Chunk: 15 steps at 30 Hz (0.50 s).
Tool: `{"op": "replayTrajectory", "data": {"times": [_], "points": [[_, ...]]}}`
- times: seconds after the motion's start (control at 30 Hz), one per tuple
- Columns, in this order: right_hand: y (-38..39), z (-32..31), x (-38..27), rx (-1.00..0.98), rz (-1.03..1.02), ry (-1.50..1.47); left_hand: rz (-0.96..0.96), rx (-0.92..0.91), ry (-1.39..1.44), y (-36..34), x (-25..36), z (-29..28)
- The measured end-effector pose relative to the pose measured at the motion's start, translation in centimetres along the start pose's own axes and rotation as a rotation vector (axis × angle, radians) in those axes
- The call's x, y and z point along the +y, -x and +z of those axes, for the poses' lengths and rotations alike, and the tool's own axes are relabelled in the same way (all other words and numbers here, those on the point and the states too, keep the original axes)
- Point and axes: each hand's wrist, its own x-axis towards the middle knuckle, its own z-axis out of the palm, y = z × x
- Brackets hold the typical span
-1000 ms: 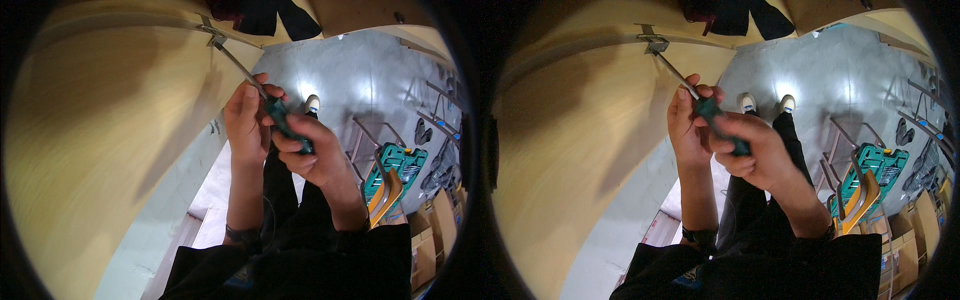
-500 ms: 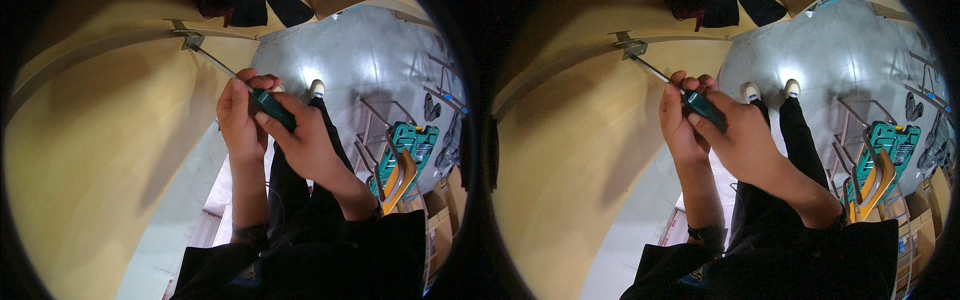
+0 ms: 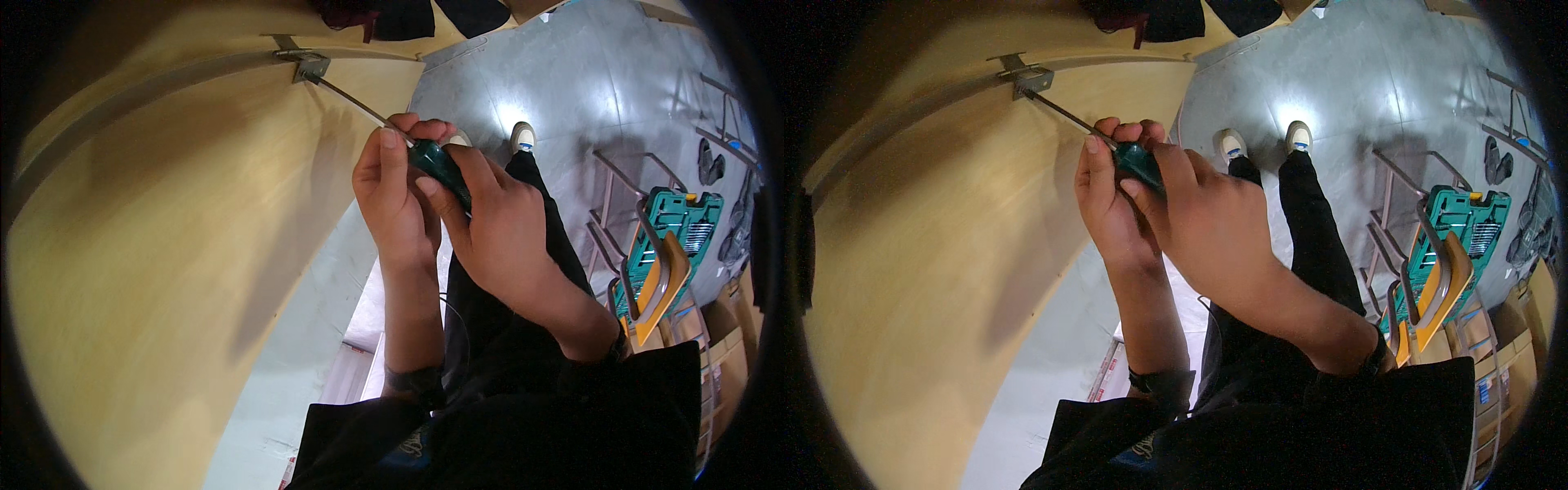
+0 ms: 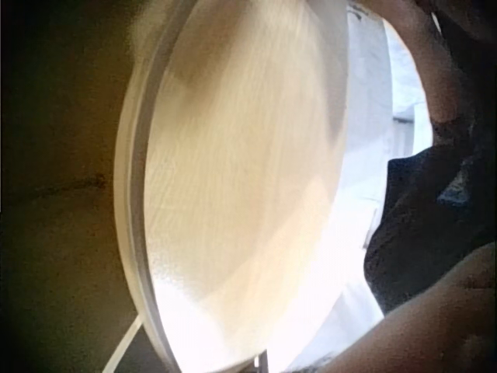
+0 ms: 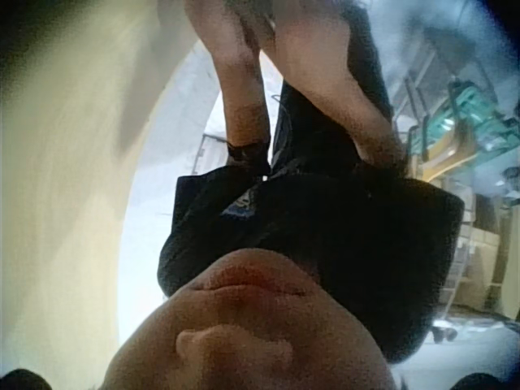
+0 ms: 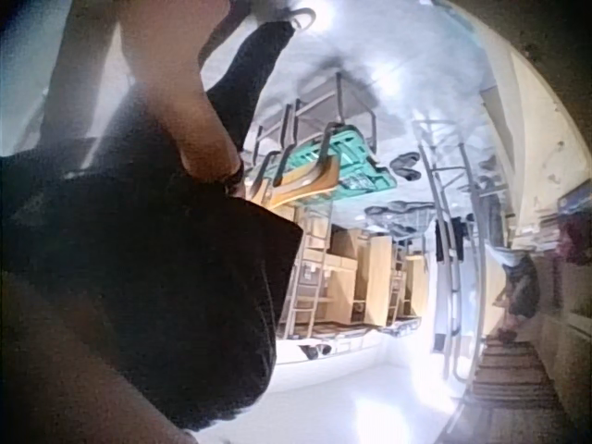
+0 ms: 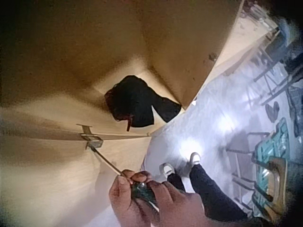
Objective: The person uses a screwdriver to remove and then reinstall a hinge and mounting plate on a wooden cabinet door, handling small screws by hand.
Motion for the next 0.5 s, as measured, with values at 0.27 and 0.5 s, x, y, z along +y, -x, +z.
{"op": "replayTrajectory", "data": {"times": [0.27,0.5], "points": [[-0.8,-2.2,0.8,-0.366,0.466,-0.989,-0.015,-0.084,0.03,0.1,0.5,-0.6],[0.9,1.5,-0.9,0.385,-0.419,0.815,-0.015,-0.054,-0.094,0.1,1.6,0.0]]}}
